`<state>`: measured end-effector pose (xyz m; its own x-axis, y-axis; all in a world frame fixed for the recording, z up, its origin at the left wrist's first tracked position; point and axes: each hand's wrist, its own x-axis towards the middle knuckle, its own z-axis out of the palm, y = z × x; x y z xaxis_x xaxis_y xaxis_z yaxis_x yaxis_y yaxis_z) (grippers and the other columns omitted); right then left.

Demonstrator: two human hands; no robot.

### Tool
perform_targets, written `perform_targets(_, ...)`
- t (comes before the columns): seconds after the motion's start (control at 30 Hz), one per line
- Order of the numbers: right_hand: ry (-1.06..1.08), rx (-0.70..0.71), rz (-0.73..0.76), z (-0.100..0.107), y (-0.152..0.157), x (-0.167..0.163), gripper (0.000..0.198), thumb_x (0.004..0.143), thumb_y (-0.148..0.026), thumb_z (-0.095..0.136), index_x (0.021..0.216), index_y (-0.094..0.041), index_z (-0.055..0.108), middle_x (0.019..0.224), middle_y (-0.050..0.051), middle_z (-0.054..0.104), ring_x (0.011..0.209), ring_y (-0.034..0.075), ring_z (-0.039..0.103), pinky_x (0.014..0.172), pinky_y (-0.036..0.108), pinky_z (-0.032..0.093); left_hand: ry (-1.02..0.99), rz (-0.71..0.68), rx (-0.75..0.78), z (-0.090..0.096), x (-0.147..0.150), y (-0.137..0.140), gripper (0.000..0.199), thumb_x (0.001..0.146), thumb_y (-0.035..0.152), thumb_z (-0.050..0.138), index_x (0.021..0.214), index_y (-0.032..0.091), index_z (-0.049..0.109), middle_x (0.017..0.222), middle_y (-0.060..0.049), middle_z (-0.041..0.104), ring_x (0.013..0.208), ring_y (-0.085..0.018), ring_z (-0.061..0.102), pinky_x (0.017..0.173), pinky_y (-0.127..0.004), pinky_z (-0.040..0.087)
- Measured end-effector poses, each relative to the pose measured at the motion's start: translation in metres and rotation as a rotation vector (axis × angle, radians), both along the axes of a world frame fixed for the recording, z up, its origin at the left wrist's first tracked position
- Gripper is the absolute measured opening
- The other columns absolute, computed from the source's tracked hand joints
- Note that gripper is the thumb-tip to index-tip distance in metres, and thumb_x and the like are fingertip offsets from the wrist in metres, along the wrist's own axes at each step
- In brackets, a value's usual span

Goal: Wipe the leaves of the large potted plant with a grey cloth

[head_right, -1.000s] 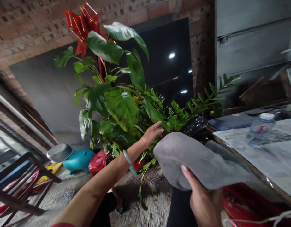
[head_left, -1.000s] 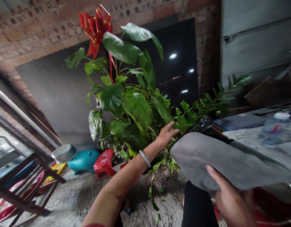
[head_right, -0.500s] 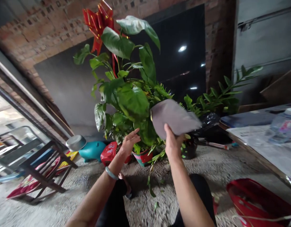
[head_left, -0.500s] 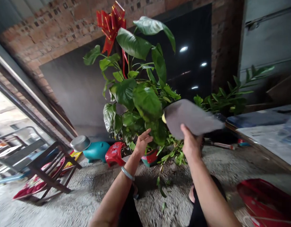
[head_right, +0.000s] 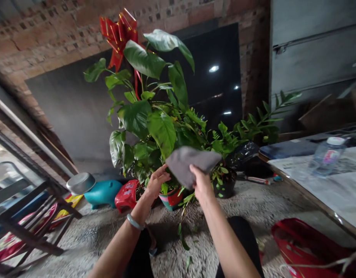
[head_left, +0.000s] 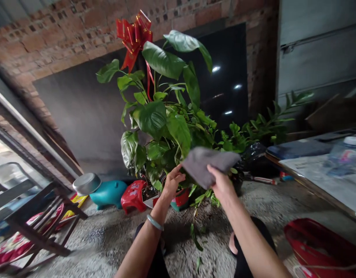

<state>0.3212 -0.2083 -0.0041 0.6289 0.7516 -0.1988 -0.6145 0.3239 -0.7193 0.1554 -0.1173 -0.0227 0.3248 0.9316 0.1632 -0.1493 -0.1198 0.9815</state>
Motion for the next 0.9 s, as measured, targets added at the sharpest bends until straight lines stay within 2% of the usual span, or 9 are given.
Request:
perform_targets(0.07, 0.012, -0.104, 0.065, -0.025, -0.020, -0.005, 0.052, 0.045, -0.031, 0.094, 0.090, -0.016, 0.073, 0.089, 0.008, 0.080, 0.095, 0.031, 0.076, 0.078, 0.041, 0.065, 0.003, -0.019, -0.016, 0.000, -0.003, 0.000, 0.072, 0.061, 0.023, 0.079, 0.133, 0.015, 0.072, 0.087, -0.001, 0.074, 0.081, -0.017, 0.064, 0.081, -0.031, 0.050)
perform_targets(0.13, 0.037, -0.103, -0.065, -0.025, -0.036, 0.004, 0.054, 0.043, -0.030, 0.095, 0.090, -0.017, 0.073, 0.094, 0.008, 0.081, 0.096, 0.029, 0.076, 0.079, 0.038, 0.065, 0.006, -0.025, -0.035, 0.000, -0.005, -0.001, 0.076, 0.060, 0.021, 0.079, 0.135, 0.014, 0.070, 0.086, -0.002, 0.075, 0.081, -0.018, 0.065, 0.082, -0.031, 0.050)
perform_targets(0.3, 0.041, 0.226, -0.506, 0.040, -0.014, 0.038, 0.069, 0.050, -0.029, 0.090, 0.116, -0.025, 0.068, 0.121, 0.000, 0.077, 0.117, 0.023, 0.071, 0.095, 0.039, 0.062, -0.002, -0.030, -0.043, 0.003, 0.000, -0.006, 0.080, 0.059, 0.022, 0.082, 0.137, 0.015, 0.069, 0.087, -0.003, 0.076, 0.085, -0.020, 0.068, 0.086, -0.033, 0.051)
perform_targets(0.4, 0.018, 0.177, -0.315, 0.033, 0.001, 0.021, 0.063, 0.048, -0.030, 0.090, 0.107, -0.023, 0.070, 0.111, 0.002, 0.080, 0.111, 0.025, 0.073, 0.091, 0.040, 0.063, 0.034, -0.025, -0.011, 0.004, 0.001, -0.008, 0.078, 0.061, 0.023, 0.080, 0.137, 0.017, 0.069, 0.085, -0.002, 0.074, 0.086, -0.021, 0.067, 0.087, -0.035, 0.051)
perform_targets(0.53, -0.049, -0.151, 0.039, -0.029, -0.033, -0.006, 0.053, 0.041, -0.031, 0.095, 0.087, -0.018, 0.072, 0.088, 0.007, 0.081, 0.093, 0.030, 0.076, 0.082, 0.042, 0.064, 0.028, -0.043, -0.027, 0.005, -0.006, -0.008, 0.085, 0.058, 0.019, 0.075, 0.142, 0.017, 0.065, 0.096, -0.005, 0.076, 0.094, -0.023, 0.068, 0.089, -0.035, 0.051)
perform_targets(0.63, -0.041, -0.207, -0.098, -0.034, -0.062, 0.012, 0.057, 0.038, -0.031, 0.096, 0.088, -0.018, 0.072, 0.092, 0.005, 0.080, 0.095, 0.029, 0.075, 0.085, 0.041, 0.063, 0.040, -0.055, -0.038, 0.004, -0.010, -0.008, 0.088, 0.056, 0.018, 0.075, 0.143, 0.015, 0.064, 0.101, -0.008, 0.078, 0.096, -0.025, 0.069, 0.088, -0.036, 0.053)
perform_targets(0.73, -0.035, 0.030, -0.454, 0.008, -0.053, 0.043, 0.062, 0.047, -0.032, 0.092, 0.103, -0.020, 0.070, 0.116, 0.005, 0.077, 0.114, 0.025, 0.071, 0.096, 0.038, 0.061, 0.054, -0.066, -0.014, 0.004, -0.007, -0.008, 0.085, 0.058, 0.020, 0.077, 0.142, 0.015, 0.065, 0.103, -0.009, 0.078, 0.101, -0.026, 0.069, 0.091, -0.038, 0.053)
perform_targets(0.8, -0.061, 0.160, -0.584, 0.031, -0.032, 0.051, 0.067, 0.055, -0.034, 0.088, 0.117, -0.022, 0.065, 0.130, 0.005, 0.073, 0.123, 0.024, 0.067, 0.097, 0.039, 0.061, 0.064, -0.058, 0.001, 0.004, -0.003, -0.008, 0.084, 0.059, 0.021, 0.078, 0.142, 0.015, 0.065, 0.103, -0.009, 0.077, 0.105, -0.027, 0.068, 0.094, -0.038, 0.053)
perform_targets(0.9, -0.114, 0.023, -0.380, 0.017, -0.011, 0.031, 0.066, 0.053, -0.036, 0.090, 0.113, -0.022, 0.066, 0.117, 0.005, 0.077, 0.114, 0.027, 0.071, 0.090, 0.042, 0.063, 0.092, -0.020, 0.016, 0.005, 0.000, -0.007, 0.083, 0.059, 0.019, 0.078, 0.141, 0.017, 0.066, 0.108, -0.009, 0.077, 0.116, -0.029, 0.064, 0.099, -0.039, 0.051)
